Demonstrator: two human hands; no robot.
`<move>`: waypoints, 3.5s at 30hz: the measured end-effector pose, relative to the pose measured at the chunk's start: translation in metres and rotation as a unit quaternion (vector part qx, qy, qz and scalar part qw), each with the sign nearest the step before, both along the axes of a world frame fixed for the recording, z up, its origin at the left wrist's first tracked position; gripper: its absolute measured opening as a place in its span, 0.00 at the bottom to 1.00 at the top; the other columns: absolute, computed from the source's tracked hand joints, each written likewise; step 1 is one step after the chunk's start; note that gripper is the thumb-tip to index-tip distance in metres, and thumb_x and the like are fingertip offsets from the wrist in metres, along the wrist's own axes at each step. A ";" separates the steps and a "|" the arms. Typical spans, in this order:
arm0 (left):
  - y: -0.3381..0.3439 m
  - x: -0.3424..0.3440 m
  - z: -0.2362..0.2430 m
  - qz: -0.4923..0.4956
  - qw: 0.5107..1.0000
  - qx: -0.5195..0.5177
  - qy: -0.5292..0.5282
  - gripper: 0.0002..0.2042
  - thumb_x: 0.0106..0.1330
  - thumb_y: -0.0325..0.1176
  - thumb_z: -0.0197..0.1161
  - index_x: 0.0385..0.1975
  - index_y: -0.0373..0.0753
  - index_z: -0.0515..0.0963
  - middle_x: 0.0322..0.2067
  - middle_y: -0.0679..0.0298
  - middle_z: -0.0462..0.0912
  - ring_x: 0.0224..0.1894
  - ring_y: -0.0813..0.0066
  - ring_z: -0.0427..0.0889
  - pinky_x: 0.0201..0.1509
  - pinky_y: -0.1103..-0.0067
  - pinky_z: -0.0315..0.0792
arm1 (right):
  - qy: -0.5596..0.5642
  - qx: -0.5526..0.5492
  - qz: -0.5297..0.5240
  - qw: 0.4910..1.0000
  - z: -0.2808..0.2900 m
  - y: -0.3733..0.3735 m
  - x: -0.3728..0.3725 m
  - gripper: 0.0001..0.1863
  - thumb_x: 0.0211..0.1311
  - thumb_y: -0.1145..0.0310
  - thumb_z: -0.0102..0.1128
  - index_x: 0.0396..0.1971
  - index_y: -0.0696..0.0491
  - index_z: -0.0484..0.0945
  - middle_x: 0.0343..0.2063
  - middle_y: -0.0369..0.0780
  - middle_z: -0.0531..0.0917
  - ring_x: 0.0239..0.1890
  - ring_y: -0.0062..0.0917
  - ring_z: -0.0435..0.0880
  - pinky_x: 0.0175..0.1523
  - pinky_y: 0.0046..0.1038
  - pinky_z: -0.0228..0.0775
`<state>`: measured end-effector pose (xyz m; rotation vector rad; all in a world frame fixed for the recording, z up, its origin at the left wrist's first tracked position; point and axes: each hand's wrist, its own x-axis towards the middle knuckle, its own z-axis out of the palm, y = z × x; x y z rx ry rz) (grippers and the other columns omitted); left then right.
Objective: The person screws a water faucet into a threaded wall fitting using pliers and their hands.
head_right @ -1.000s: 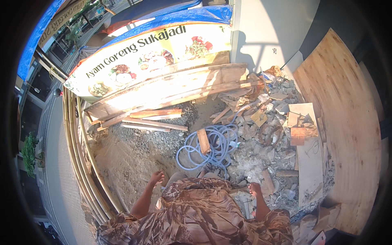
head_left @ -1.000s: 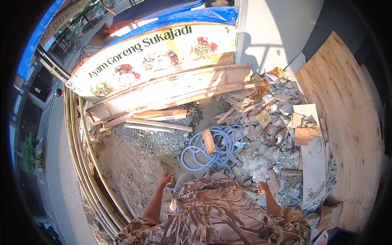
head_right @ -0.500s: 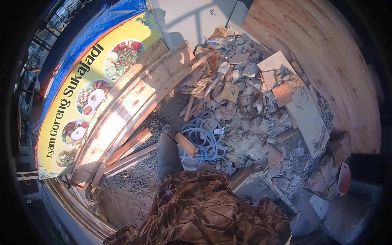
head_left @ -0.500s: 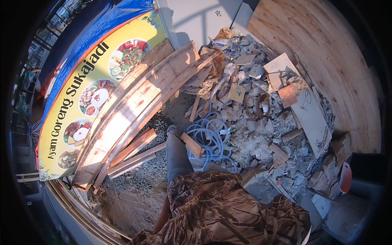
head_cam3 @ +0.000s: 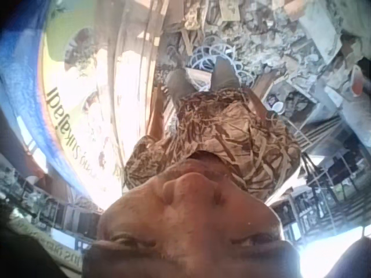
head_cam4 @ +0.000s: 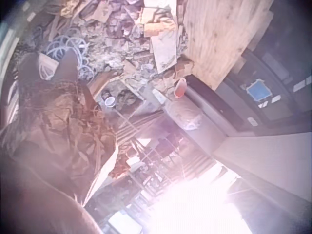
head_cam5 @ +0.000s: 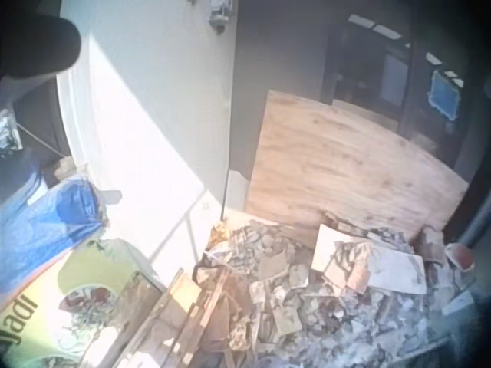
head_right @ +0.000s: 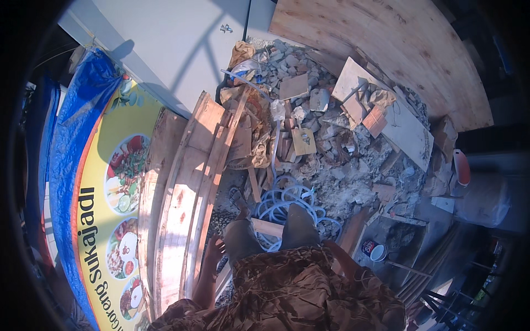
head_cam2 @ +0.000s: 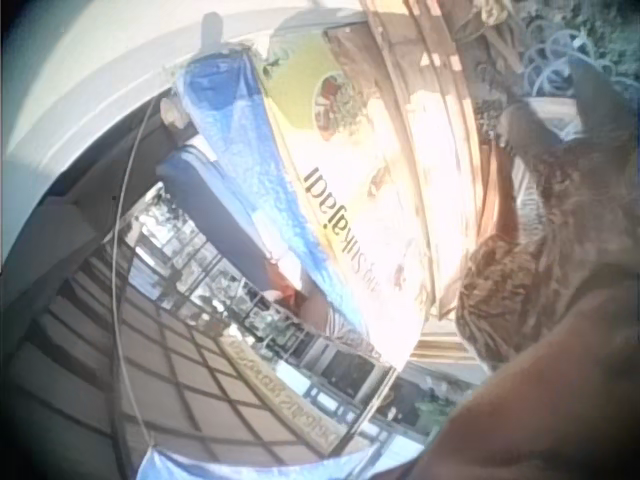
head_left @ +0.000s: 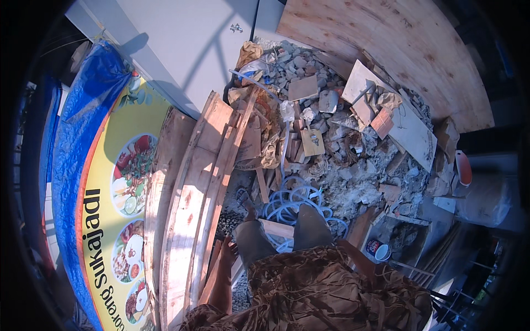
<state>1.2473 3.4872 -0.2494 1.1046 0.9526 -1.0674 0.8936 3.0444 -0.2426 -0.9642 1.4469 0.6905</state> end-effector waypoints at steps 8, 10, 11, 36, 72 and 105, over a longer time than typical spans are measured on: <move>-0.017 0.102 -0.029 -0.191 0.981 -0.006 -0.034 0.21 0.69 0.48 0.56 0.55 0.43 0.68 0.46 0.60 0.80 0.44 0.65 0.83 0.43 0.69 0.76 | -0.030 -0.341 0.094 0.935 -0.034 -0.049 0.172 0.12 0.59 0.59 0.61 0.32 0.53 0.82 0.24 0.40 0.85 0.23 0.24 0.85 0.23 0.29 0.76; -0.022 0.093 -0.033 -0.272 0.960 0.036 -0.049 0.20 0.67 0.46 0.58 0.53 0.39 0.72 0.42 0.59 0.83 0.40 0.68 0.83 0.37 0.73 0.76 | -0.026 -0.536 0.194 0.821 -0.062 -0.059 0.217 0.11 0.55 0.61 0.59 0.28 0.53 0.83 0.24 0.46 0.84 0.29 0.35 0.86 0.35 0.36 0.77; -0.013 0.082 -0.056 -0.336 0.935 0.048 -0.103 0.20 0.67 0.45 0.58 0.51 0.37 0.74 0.40 0.58 0.83 0.40 0.68 0.83 0.38 0.73 0.76 | -0.038 -0.520 0.142 0.841 -0.070 -0.071 0.252 0.09 0.52 0.62 0.60 0.27 0.51 0.83 0.25 0.46 0.84 0.33 0.42 0.85 0.40 0.40 0.76; -0.093 0.101 -0.045 -0.661 0.662 0.185 -0.301 0.13 0.64 0.39 0.57 0.34 0.34 0.79 0.33 0.50 0.82 0.38 0.48 0.82 0.46 0.61 0.73 | -0.095 -0.624 0.166 0.757 -0.334 -0.292 0.406 0.23 0.52 0.67 0.61 0.51 0.52 0.72 0.47 0.50 0.78 0.50 0.48 0.78 0.54 0.44 0.73; -0.096 0.117 -0.054 -0.672 0.673 0.197 -0.238 0.14 0.66 0.43 0.57 0.38 0.38 0.81 0.35 0.51 0.85 0.41 0.51 0.84 0.46 0.65 0.75 | -0.079 -0.510 0.000 0.856 -0.330 -0.322 0.439 0.17 0.63 0.56 0.55 0.33 0.57 0.77 0.29 0.46 0.83 0.36 0.41 0.84 0.37 0.40 0.71; -0.111 0.190 -0.072 -0.514 0.815 0.044 -0.263 0.12 0.66 0.36 0.59 0.41 0.34 0.79 0.33 0.57 0.85 0.35 0.69 0.84 0.41 0.74 0.77 | -0.378 -0.208 -0.457 0.778 0.078 -0.215 0.368 0.19 0.73 0.52 0.50 0.25 0.50 0.70 0.17 0.30 0.68 0.19 0.16 0.67 0.19 0.19 0.56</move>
